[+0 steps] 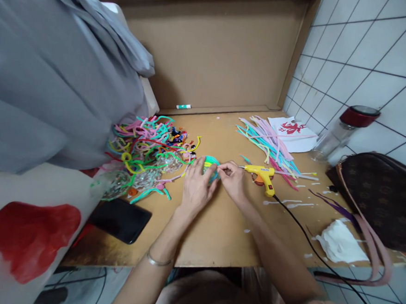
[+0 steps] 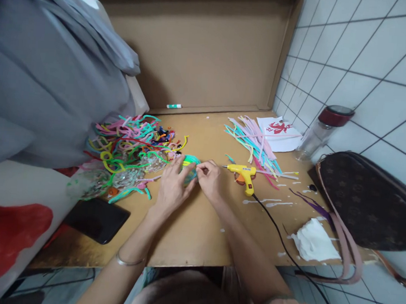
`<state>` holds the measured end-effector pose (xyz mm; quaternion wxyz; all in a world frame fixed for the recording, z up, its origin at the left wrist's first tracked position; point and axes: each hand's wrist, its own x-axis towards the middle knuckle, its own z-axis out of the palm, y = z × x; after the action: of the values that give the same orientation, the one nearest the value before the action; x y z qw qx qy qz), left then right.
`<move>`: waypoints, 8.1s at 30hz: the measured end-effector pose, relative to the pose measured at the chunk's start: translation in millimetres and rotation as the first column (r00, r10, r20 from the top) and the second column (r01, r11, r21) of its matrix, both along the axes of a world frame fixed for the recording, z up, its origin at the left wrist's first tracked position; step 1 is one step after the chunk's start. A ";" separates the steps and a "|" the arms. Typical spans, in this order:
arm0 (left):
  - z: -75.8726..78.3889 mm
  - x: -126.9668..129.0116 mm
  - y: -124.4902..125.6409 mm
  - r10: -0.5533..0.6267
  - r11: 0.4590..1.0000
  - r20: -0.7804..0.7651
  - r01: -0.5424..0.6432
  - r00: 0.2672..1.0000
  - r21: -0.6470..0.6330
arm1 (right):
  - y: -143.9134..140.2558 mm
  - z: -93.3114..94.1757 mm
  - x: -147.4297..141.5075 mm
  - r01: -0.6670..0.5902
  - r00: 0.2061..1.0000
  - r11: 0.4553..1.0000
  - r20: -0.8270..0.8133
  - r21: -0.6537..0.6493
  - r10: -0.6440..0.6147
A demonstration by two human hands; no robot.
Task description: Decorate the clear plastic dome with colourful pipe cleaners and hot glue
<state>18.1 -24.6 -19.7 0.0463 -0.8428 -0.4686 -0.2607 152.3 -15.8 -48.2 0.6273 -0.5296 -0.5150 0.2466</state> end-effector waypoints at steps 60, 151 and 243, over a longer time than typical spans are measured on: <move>-17.4 -8.1 27.6 0.031 0.999 0.155 -0.027 0.987 -0.029 | -18.2 54.3 58.4 0.639 0.629 0.754 0.668 -0.151 -0.399; -16.1 -7.7 28.1 -0.002 0.999 0.143 0.007 0.990 -0.034 | -12.1 18.8 65.3 0.593 0.655 0.789 0.667 -0.160 -0.356; -17.1 -2.8 22.0 0.001 1.000 0.150 0.002 0.989 -0.018 | 8.9 19.8 12.6 -0.092 0.798 0.990 0.602 0.104 0.011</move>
<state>15.3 -2.6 -36.8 0.0030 -0.8214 -0.4728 -0.3191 165.0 -6.8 -28.4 0.4577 -0.5246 -0.7161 0.0496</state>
